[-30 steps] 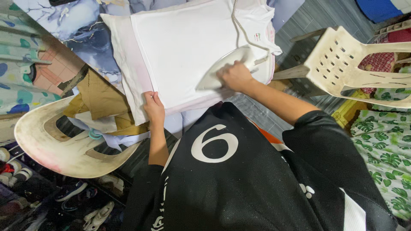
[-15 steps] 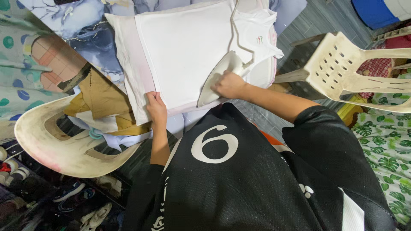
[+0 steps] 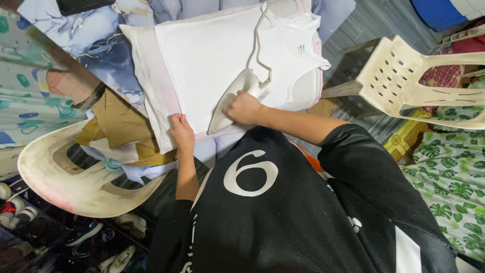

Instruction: The person irons a white shirt on a makeshift ironing board. They repeatedly smooth the fabric, use a white iron to press the shirt, and adjust the garment's position to cover different areas.

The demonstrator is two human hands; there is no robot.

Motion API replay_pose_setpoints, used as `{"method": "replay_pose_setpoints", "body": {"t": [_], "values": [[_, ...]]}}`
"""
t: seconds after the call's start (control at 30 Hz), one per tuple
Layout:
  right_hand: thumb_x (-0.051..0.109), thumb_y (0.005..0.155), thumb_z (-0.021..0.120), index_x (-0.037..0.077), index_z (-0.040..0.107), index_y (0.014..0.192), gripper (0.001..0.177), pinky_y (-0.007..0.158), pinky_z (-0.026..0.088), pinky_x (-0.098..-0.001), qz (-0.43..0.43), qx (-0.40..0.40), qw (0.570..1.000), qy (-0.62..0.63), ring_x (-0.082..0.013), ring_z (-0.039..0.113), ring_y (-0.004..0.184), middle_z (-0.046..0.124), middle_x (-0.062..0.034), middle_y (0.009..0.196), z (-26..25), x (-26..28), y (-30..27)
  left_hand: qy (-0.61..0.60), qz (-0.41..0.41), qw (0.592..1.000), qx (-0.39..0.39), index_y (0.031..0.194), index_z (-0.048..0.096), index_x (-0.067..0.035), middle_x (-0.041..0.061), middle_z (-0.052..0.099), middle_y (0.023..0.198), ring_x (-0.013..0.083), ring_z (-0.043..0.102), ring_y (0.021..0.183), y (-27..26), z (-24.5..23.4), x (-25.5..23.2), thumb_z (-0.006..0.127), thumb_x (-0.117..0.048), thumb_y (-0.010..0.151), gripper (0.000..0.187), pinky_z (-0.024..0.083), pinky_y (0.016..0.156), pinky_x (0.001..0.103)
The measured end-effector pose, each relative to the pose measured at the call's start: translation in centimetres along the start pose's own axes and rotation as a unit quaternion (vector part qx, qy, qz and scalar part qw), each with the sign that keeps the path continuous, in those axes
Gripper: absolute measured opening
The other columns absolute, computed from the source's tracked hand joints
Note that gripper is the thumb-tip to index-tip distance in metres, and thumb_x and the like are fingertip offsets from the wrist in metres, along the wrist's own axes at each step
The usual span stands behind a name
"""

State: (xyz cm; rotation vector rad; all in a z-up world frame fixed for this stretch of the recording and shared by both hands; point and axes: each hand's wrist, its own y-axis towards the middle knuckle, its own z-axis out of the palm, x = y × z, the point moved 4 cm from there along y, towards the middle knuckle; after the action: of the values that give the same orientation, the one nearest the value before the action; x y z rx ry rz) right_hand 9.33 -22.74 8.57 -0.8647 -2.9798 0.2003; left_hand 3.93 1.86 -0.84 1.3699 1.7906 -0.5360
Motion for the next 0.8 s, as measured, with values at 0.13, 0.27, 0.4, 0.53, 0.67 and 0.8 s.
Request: {"method": "replay_pose_setpoints", "body": {"t": [0.13, 0.27, 0.4, 0.53, 0.67, 0.8], "values": [[0.041, 0.087, 0.071, 0.014, 0.071, 0.108, 0.034, 0.078, 0.055, -0.0485, 0.074, 0.051, 0.995, 0.033, -0.0284, 0.071, 0.073, 0.072, -0.0093, 0.079, -0.6, -3.4, -2.1, 0.006, -0.008, 1.0, 0.0, 0.109, 0.052, -0.006, 0.024, 0.068, 0.082, 0.0485, 0.068, 0.078, -0.3, 0.2, 0.1, 0.055, -0.016, 0.108, 0.01, 0.049, 0.062, 0.055], [0.057, 0.07, 0.082, 0.02, 0.072, 0.113, 0.058, 0.07, 0.055, -0.0499, 0.209, 0.113, 0.97, 0.053, -0.0319, 0.072, 0.075, 0.074, -0.0121, 0.085, -3.2, -10.4, -5.9, 0.02, -0.013, 1.0, 0.005, 0.109, 0.052, -0.006, 0.024, 0.068, 0.082, 0.0489, 0.068, 0.078, -0.2, 0.0, -0.5, 0.056, -0.016, 0.108, 0.01, 0.048, 0.063, 0.056], [0.069, 0.073, 0.079, 0.014, 0.076, 0.101, 0.061, 0.068, 0.057, -0.0443, 0.279, 0.159, 0.947, 0.003, -0.0298, 0.074, 0.073, 0.075, -0.0118, 0.08, -5.7, -15.6, -9.6, 0.006, -0.001, 1.0, 0.003, 0.11, 0.051, -0.005, 0.024, 0.068, 0.084, 0.0476, 0.069, 0.08, -0.2, -0.4, -1.1, 0.055, -0.014, 0.108, 0.011, 0.05, 0.064, 0.054], [0.068, 0.074, 0.078, 0.013, 0.075, 0.099, 0.061, 0.064, 0.057, -0.0438, 0.259, 0.151, 0.954, 0.001, -0.0293, 0.074, 0.071, 0.075, -0.0112, 0.079, -5.2, -16.0, -9.7, -0.011, -0.008, 1.0, 0.001, 0.11, 0.051, -0.004, 0.023, 0.069, 0.086, 0.0461, 0.07, 0.082, -0.4, -0.4, -1.0, 0.055, -0.014, 0.108, 0.011, 0.051, 0.064, 0.052], [0.059, 0.072, 0.082, 0.014, 0.075, 0.095, 0.051, 0.061, 0.057, -0.0464, 0.197, 0.147, 0.969, 0.019, -0.0296, 0.072, 0.073, 0.073, -0.0101, 0.081, -1.9, -10.6, -5.8, -0.021, 0.018, 1.0, -0.004, 0.112, 0.053, -0.004, 0.022, 0.068, 0.087, 0.0451, 0.07, 0.081, -0.5, -0.5, -0.3, 0.055, -0.013, 0.109, 0.01, 0.052, 0.066, 0.05], [0.05, 0.075, 0.08, 0.015, 0.073, 0.092, 0.04, 0.081, 0.056, -0.0475, 0.108, 0.049, 0.992, 0.035, -0.0258, 0.072, 0.078, 0.073, -0.0067, 0.081, -0.3, -2.9, -0.1, -0.045, 0.07, 0.996, -0.009, 0.115, 0.055, -0.006, 0.021, 0.068, 0.091, 0.0396, 0.069, 0.079, -0.5, -1.3, 0.0, 0.051, -0.011, 0.112, 0.007, 0.053, 0.07, 0.045]]}}
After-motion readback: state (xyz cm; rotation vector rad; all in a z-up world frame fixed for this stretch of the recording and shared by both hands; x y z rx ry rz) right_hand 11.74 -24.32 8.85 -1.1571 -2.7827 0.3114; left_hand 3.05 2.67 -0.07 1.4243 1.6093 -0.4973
